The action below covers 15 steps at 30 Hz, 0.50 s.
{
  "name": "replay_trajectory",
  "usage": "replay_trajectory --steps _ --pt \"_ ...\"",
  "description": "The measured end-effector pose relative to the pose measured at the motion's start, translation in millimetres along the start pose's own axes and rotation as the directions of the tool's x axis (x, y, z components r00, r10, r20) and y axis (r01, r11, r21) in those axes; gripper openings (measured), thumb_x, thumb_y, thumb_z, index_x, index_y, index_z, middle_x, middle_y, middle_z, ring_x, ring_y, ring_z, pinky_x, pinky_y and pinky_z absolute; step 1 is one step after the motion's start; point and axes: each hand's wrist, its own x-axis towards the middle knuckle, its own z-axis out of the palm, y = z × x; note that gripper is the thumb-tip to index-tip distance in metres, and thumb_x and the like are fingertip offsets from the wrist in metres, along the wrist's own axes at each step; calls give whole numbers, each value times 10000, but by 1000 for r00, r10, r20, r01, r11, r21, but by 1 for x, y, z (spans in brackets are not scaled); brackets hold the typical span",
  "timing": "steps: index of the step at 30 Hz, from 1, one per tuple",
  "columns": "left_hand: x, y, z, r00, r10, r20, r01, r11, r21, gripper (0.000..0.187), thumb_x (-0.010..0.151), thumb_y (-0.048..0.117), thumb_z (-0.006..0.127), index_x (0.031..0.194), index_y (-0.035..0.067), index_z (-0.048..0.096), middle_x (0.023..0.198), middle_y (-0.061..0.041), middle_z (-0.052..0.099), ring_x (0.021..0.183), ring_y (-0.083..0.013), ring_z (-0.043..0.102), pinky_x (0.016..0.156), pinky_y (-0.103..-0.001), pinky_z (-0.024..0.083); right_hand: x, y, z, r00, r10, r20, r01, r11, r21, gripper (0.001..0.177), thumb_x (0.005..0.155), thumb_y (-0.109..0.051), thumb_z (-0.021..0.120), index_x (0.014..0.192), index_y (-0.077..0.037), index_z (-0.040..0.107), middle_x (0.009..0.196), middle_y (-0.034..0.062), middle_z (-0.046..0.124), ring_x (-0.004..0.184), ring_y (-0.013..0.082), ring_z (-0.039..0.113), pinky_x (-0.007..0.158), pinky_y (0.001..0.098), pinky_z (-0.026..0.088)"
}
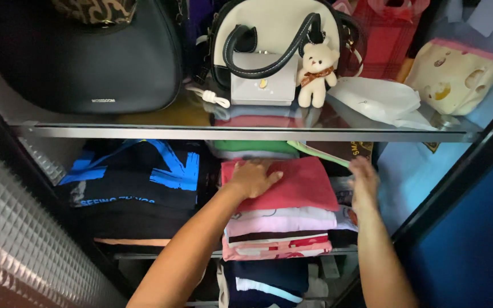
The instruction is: Arrange and straighten folded stacks of clothes on a cabinet shelf.
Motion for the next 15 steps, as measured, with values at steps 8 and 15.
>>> replay_trajectory --steps 8,15 --pt "121 -5 49 988 44 -150 -86 955 -284 691 966 593 474 1435 89 538 1401 -240 586 1317 -423 539 1087 -498 437 78 70 -47 942 -145 -301 184 977 105 479 888 -185 750 1345 -141 614 1160 13 664 1015 158 628 807 326 531" --pt "279 -23 148 875 142 -463 -281 927 -247 497 1060 395 445 1364 29 589 1391 -259 607 1317 -430 557 1079 -482 459 98 81 -53 952 35 -304 40 971 236 446 815 -179 721 1251 -174 630 1009 -16 685 943 188 651 728 340 547"
